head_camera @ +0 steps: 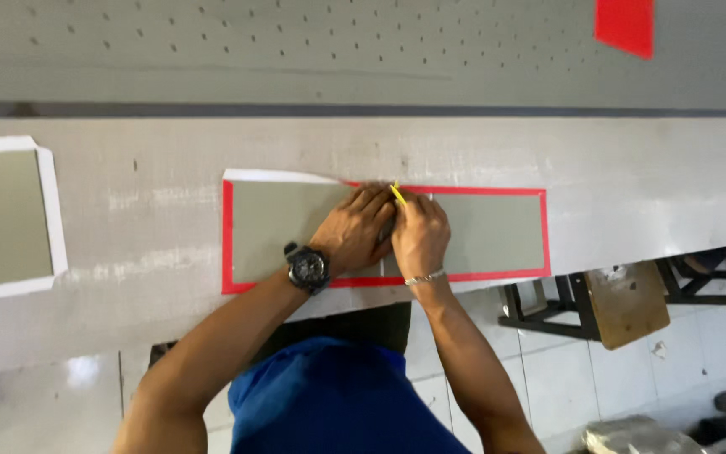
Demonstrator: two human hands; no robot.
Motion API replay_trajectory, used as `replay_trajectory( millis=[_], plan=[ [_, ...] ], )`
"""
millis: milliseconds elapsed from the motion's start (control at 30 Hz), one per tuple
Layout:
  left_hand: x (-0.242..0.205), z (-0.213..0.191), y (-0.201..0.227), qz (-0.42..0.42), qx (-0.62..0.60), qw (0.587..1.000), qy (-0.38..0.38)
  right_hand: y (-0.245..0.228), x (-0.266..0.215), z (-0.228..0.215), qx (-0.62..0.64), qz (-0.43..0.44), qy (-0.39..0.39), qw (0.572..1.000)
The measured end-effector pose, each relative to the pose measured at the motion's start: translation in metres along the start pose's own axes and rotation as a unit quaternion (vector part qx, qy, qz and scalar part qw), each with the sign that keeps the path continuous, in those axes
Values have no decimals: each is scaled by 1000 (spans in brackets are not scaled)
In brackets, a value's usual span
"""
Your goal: The person uses a yellow plastic squeegee to smooth a transparent film onto rectangular panels with red borders. They repeatedly press and glide the tool across the film surface to remove air bubbles and ensure adhesion, working on multiple panels placed on a white workbench.
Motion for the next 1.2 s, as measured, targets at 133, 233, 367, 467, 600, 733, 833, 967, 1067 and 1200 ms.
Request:
replay_trajectory(
  millis=[133, 233, 367, 467, 600, 733, 833, 967, 1067, 1200],
  plan=[
    [-9, 11, -12, 12, -5, 1000, 15, 30, -13, -9, 60, 40, -6, 997],
    [-14, -25, -38, -20, 23, 999, 18, 94, -39, -5, 199, 150, -5, 968],
    [-47, -66, -72, -101, 139, 985, -13, 116, -47, -35, 337, 327, 33, 882],
    [-41, -57, -64, -79, 113, 990, 11, 145, -39, -30, 387, 398, 46, 830],
    [-8, -19, -38, -61, 88, 994, 29, 165, 5, -33, 261, 177, 26, 949],
    [13, 19, -16, -38, 56, 997, 31, 111, 55, -47, 268, 54, -51, 961],
    [16, 25, -9, -24, 63, 996, 51, 89, 35, -30, 191, -83, -132, 969],
    [11, 24, -4, -13, 89, 995, 51, 63, -10, -55, 146, -123, -111, 975],
    [5, 27, -8, -8, 88, 995, 40, 54, -27, -78, 142, -102, -115, 978],
    [-10, -11, -6, 0, 18, 999, -28, 85, -29, -103, 169, -8, -114, 979]
  ],
)
Point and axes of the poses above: each hand's wrist, its own x-axis towards the middle knuckle, its own z-axis out of the palm, y = z × x, the point moved 1 cm from there along x, towards the middle knuckle, and after that the axes turned 3 degrees about x, right-handed, at the moved point
